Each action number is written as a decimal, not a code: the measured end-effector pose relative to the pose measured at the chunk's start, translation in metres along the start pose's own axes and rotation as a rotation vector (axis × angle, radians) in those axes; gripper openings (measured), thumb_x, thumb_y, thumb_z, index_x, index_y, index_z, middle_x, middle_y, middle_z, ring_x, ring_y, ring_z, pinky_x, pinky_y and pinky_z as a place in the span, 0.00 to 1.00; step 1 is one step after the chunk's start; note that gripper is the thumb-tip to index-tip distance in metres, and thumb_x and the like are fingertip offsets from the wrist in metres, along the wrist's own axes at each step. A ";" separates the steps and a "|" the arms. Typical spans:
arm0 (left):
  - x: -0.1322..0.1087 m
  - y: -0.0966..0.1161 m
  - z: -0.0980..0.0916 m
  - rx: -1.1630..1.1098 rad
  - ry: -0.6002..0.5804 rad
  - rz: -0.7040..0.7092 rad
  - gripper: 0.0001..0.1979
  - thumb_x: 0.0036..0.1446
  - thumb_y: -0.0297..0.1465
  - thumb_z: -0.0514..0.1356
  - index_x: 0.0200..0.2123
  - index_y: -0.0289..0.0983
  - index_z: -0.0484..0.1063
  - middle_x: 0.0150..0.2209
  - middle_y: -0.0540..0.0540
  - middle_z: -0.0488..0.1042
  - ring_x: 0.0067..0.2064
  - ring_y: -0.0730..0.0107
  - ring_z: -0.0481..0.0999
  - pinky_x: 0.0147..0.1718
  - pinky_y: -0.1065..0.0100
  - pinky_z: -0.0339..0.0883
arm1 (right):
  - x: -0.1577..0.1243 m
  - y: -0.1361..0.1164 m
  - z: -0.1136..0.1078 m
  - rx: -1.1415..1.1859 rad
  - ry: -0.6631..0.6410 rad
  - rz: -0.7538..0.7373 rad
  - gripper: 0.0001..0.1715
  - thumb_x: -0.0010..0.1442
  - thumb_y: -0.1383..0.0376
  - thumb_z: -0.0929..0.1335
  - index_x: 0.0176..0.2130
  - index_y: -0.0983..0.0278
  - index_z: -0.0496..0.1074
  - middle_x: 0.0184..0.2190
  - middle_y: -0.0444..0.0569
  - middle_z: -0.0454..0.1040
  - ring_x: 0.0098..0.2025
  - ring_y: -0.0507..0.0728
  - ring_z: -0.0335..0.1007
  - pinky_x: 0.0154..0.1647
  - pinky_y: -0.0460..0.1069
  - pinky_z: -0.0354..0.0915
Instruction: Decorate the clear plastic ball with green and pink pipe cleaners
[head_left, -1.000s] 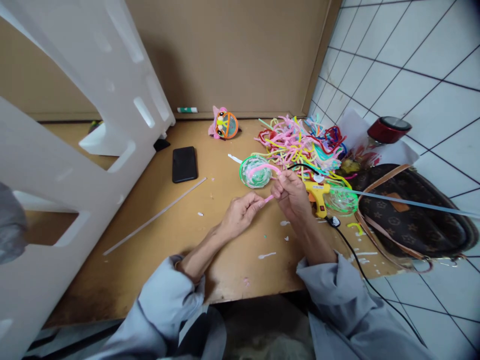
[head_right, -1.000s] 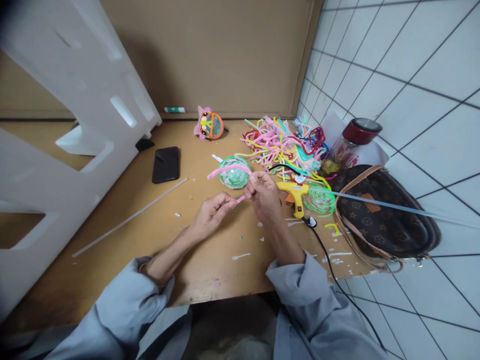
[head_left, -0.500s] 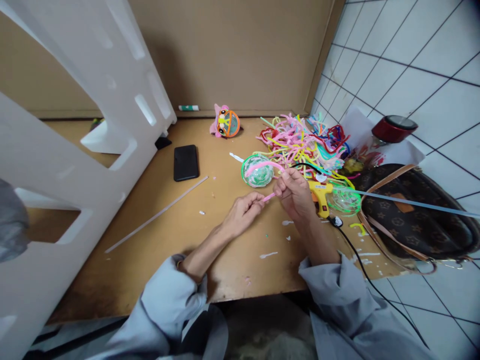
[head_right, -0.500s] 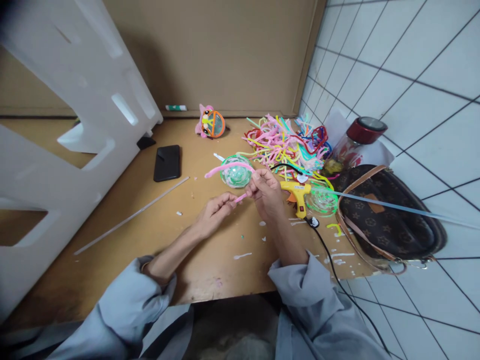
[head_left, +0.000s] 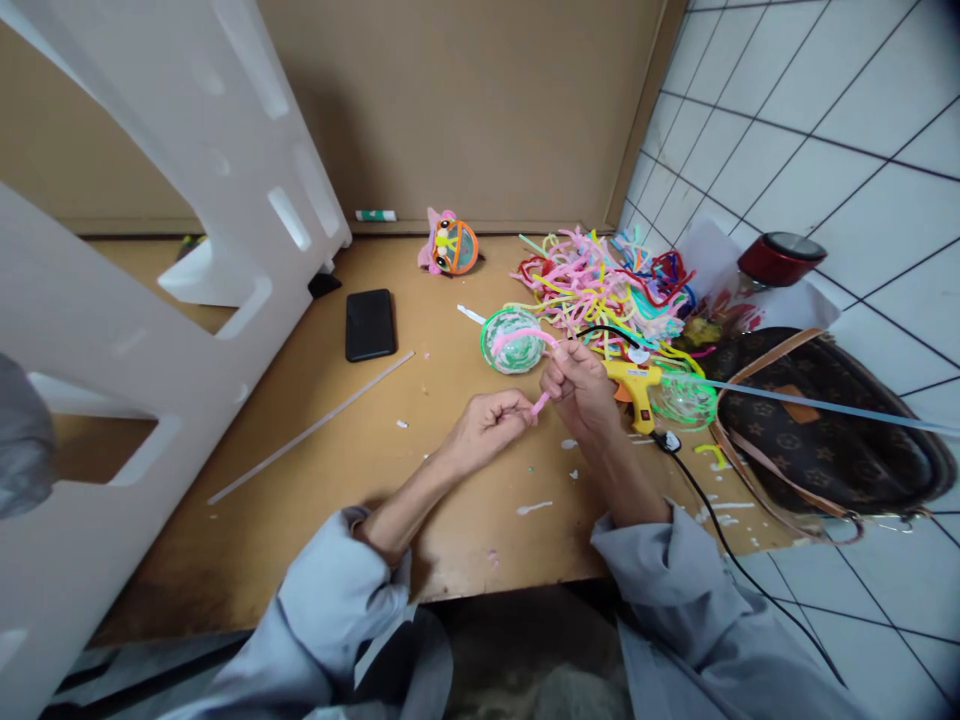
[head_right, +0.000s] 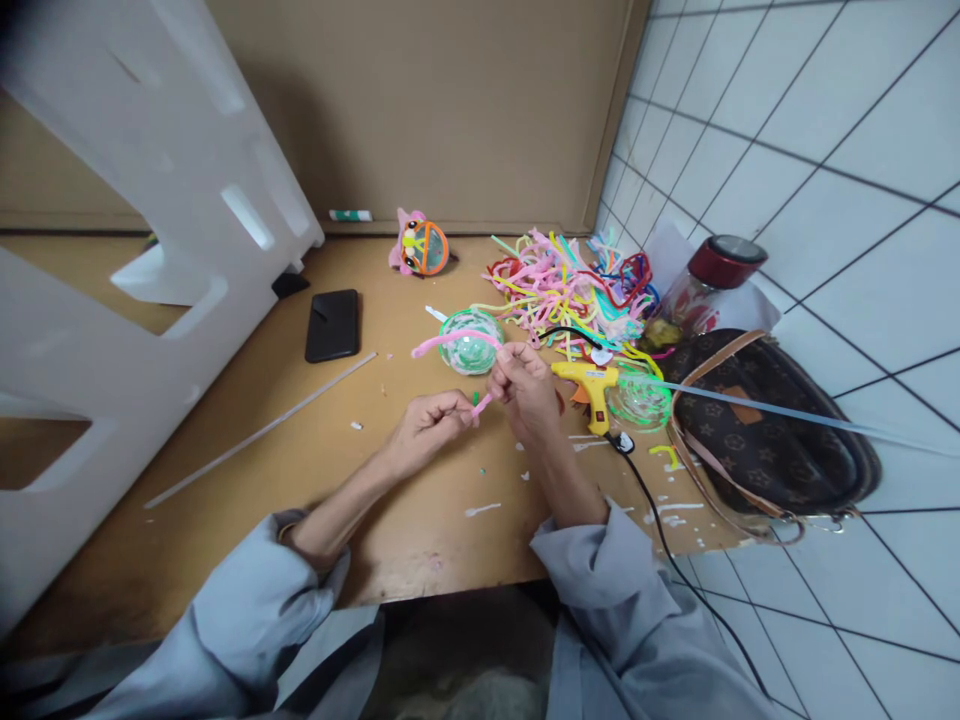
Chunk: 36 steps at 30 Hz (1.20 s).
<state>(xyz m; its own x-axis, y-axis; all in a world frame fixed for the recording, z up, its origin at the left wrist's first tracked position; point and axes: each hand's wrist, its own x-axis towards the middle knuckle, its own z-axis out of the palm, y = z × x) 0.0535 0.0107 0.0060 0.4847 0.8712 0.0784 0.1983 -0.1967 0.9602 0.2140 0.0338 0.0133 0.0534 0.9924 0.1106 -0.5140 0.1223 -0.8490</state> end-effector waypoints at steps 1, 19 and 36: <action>0.000 0.000 -0.001 0.012 0.006 0.011 0.15 0.58 0.40 0.55 0.31 0.34 0.73 0.19 0.57 0.55 0.22 0.77 0.52 0.23 0.73 0.47 | 0.001 0.000 0.000 -0.023 0.013 -0.024 0.23 0.48 0.54 0.78 0.28 0.61 0.63 0.16 0.33 0.61 0.16 0.45 0.54 0.18 0.42 0.52; 0.013 -0.015 -0.034 -0.082 0.343 0.054 0.21 0.49 0.46 0.68 0.23 0.36 0.66 0.18 0.58 0.55 0.22 0.80 0.52 0.22 0.74 0.47 | 0.002 -0.009 -0.007 -0.399 0.147 -0.289 0.17 0.55 0.54 0.74 0.28 0.60 0.66 0.15 0.33 0.61 0.16 0.45 0.50 0.17 0.43 0.49; 0.011 -0.005 -0.031 -0.286 0.347 0.012 0.26 0.45 0.53 0.70 0.27 0.34 0.72 0.21 0.51 0.73 0.20 0.80 0.67 0.19 0.75 0.62 | 0.003 -0.007 -0.009 -0.424 0.164 -0.297 0.17 0.55 0.55 0.74 0.28 0.60 0.66 0.14 0.34 0.62 0.15 0.46 0.52 0.17 0.44 0.49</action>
<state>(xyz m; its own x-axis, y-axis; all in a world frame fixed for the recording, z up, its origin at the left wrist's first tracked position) 0.0313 0.0356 0.0109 0.1615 0.9785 0.1284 -0.0730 -0.1179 0.9903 0.2252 0.0359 0.0148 0.2938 0.8992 0.3242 -0.0681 0.3580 -0.9312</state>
